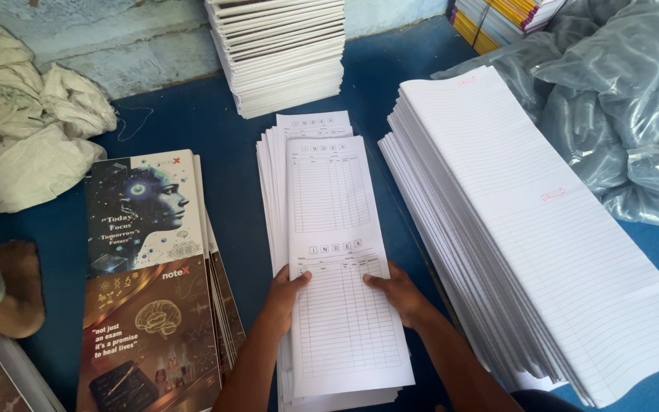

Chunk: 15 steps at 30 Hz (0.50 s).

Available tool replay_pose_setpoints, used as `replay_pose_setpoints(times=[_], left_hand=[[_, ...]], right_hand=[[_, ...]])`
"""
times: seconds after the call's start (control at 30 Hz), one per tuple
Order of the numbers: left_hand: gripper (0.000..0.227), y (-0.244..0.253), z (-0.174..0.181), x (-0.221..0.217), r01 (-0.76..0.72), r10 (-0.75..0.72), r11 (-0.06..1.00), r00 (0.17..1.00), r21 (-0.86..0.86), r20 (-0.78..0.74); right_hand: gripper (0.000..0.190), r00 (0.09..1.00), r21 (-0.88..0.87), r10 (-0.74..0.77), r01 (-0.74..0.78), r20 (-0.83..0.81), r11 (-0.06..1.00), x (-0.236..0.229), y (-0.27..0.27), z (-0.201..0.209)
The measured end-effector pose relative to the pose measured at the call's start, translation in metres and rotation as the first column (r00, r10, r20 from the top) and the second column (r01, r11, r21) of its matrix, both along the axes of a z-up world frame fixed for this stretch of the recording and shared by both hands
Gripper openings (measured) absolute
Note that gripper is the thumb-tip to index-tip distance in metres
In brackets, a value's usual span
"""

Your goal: The person assembles notebooks by inserting stacks of lined paper into printed covers. They repeatedly pick up paper stacks, align them with the covers, and place them inside, then stack the completed notebooks.

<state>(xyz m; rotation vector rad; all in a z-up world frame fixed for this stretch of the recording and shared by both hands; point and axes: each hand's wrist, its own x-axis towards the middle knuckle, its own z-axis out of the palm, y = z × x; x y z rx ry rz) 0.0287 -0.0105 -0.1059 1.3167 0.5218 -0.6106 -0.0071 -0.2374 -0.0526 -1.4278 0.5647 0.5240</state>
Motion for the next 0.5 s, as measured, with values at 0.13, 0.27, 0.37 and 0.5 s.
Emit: replay_pose_setpoints(times=[0.13, 0.27, 0.37, 0.5], left_hand=[[0.048, -0.0007, 0.0011, -0.0002, 0.0, 0.0, 1.0, 1.0, 0.017, 0.006], [0.047, -0.0008, 0.0029, -0.0013, 0.022, -0.022, 0.998, 1.0, 0.056, -0.001], [0.048, -0.0009, 0.0025, -0.001, 0.007, -0.007, 0.999, 1.0, 0.039, -0.004], [0.048, -0.0004, 0.0013, -0.0007, 0.007, -0.007, 1.0, 1.0, 0.024, 0.012]], right_hand=[[0.066, 1.0, 0.009, 0.009, -0.009, 0.022, 1.0, 0.0001, 0.0002, 0.0008], [0.065, 1.0, -0.063, 0.006, -0.008, -0.029, 0.998, 0.0004, 0.0015, 0.0031], [0.064, 0.999, -0.067, 0.008, -0.01, -0.036, 0.998, 0.0002, 0.0023, 0.0042], [0.064, 0.999, -0.057, 0.018, -0.02, -0.03, 0.998, 0.0004, 0.0024, 0.0055]])
